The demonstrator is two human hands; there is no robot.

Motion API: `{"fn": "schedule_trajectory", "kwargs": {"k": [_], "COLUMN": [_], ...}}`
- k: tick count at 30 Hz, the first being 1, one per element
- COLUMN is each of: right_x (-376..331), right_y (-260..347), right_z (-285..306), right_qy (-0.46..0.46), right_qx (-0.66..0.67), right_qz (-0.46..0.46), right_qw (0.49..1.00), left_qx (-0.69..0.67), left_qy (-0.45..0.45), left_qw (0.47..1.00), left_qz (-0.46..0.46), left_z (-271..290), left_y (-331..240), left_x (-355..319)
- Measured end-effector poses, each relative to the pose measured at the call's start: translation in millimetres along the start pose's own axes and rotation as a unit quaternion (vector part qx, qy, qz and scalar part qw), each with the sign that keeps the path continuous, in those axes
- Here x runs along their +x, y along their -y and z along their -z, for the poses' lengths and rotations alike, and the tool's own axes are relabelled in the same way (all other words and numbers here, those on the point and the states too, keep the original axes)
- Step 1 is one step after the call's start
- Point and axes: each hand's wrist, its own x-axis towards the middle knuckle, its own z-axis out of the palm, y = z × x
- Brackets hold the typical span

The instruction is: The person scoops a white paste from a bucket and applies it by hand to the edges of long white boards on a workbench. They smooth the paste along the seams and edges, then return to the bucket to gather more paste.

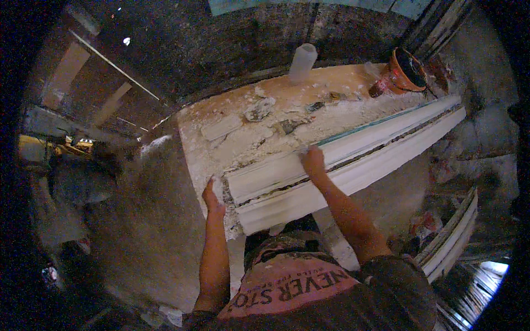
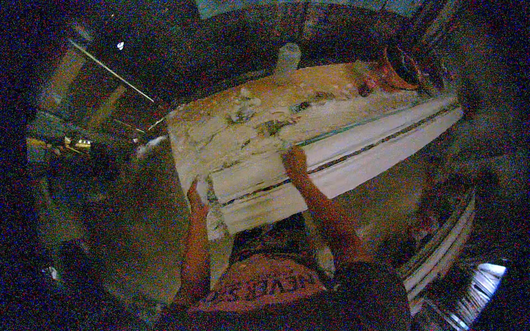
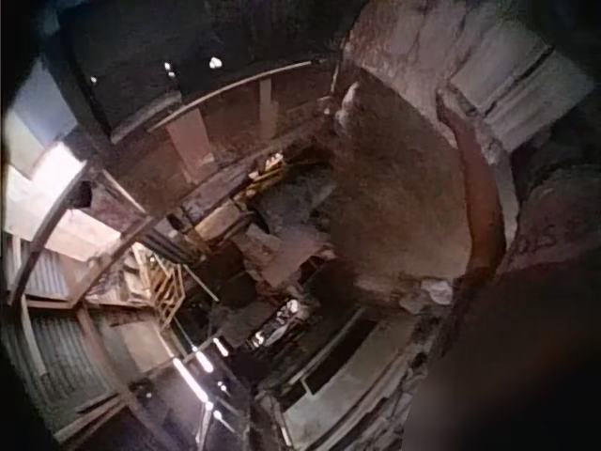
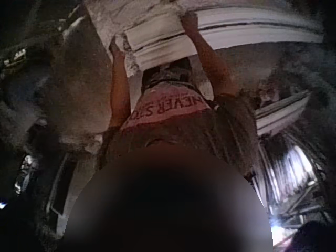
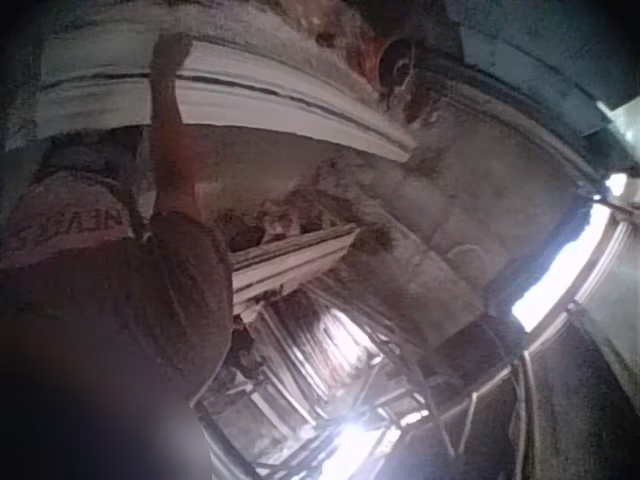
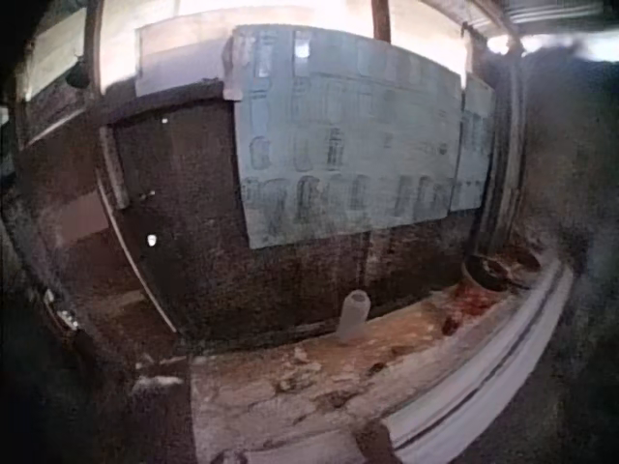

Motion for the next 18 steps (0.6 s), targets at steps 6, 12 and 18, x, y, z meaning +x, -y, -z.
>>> {"fn": "schedule_trajectory", "kwargs": {"k": [6, 12, 18], "right_x": [-62, -111, -157], "right_y": [91, 199, 261], "right_z": [-80, -154, -125], "right_qy": [0.013, 0.134, 0.136], "right_qx": [0.025, 0.045, 0.046], "right_qz": [0.091, 0.107, 0.305], "right_qw": [0.995, 0.984, 0.941], "left_qx": [0.158, -0.030, -0.217], "left_qy": [-0.104, 0.106, 0.202], "left_qw": [0.981, 0.992, 0.951], "left_qz": [0.030, 0.058, 0.088], "left_z": [1, 23, 105], "left_y": [1, 1, -16], "left_x": [17, 33, 70]}}
